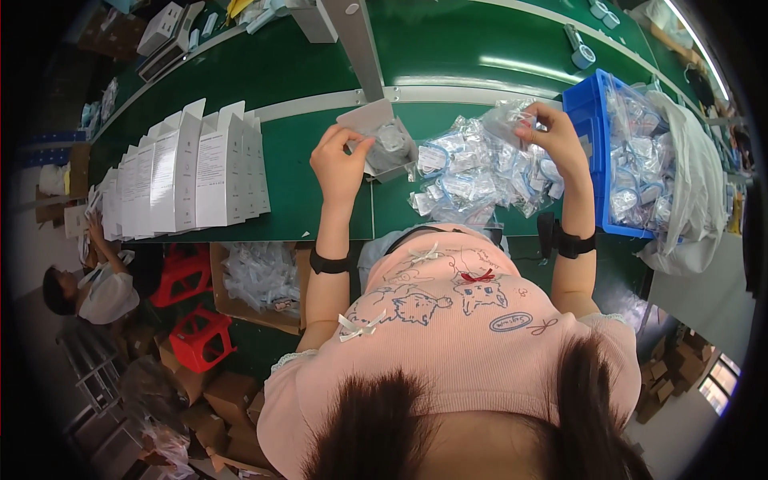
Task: The person picks up a box, inserts a small plastic bag, and then slides a wrapped device into the box before setting it aside. They repeat this process multiple times, occasionally reaching for more items from a blue bin.
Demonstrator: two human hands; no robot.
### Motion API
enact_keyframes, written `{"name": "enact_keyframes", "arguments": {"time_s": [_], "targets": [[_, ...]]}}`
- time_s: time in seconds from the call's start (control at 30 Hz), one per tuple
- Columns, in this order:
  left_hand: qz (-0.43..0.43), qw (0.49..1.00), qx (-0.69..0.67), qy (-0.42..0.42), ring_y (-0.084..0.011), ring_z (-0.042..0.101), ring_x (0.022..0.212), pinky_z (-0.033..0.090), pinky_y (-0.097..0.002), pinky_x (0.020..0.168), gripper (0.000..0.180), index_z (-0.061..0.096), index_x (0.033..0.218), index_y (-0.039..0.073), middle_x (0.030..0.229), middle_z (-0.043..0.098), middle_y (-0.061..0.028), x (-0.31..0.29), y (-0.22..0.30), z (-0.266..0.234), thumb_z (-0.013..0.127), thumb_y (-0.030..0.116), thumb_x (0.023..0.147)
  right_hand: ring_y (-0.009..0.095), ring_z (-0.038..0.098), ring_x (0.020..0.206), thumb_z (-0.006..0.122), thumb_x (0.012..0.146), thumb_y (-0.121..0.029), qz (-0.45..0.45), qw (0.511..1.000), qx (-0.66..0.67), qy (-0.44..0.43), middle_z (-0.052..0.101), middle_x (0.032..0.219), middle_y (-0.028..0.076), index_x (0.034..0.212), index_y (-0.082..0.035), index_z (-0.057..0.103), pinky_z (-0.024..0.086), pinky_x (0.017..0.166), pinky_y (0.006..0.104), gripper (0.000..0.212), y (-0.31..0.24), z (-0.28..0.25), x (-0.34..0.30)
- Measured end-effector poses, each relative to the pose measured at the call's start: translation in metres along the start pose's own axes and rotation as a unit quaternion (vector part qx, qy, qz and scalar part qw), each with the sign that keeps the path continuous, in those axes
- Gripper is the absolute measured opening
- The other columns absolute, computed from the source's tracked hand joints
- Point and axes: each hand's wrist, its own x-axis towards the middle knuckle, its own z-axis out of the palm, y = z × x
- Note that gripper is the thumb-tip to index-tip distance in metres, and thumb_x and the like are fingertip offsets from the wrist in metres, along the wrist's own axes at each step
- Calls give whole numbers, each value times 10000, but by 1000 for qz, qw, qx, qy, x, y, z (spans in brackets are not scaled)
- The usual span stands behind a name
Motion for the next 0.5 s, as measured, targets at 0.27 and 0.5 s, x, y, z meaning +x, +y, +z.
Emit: {"name": "enact_keyframes", "arguments": {"time_s": [0.27, 0.5], "targets": [[-25, 999, 30, -10, -169, 507, 536, 394, -254, 503, 128, 572, 645, 9, 688, 566, -46, 5, -6, -4, 680, 58, 596, 113, 555, 841, 654, 707, 15, -230, 965, 124, 24, 574, 981, 63, 997, -45, 536, 467, 686, 231, 318, -75, 94, 13], [-16, 999, -29, -14, -155, 509, 540, 392, -248, 502, 80, 589, 658, 14, 708, 578, -44, 7, -18, 3, 628, 21, 589, 223, 569, 833, 642, 680, -27, -417, 889, -146, -119, 580, 887, 68, 868, -36, 565, 473, 682, 268, 203, -36, 141, 33]]}}
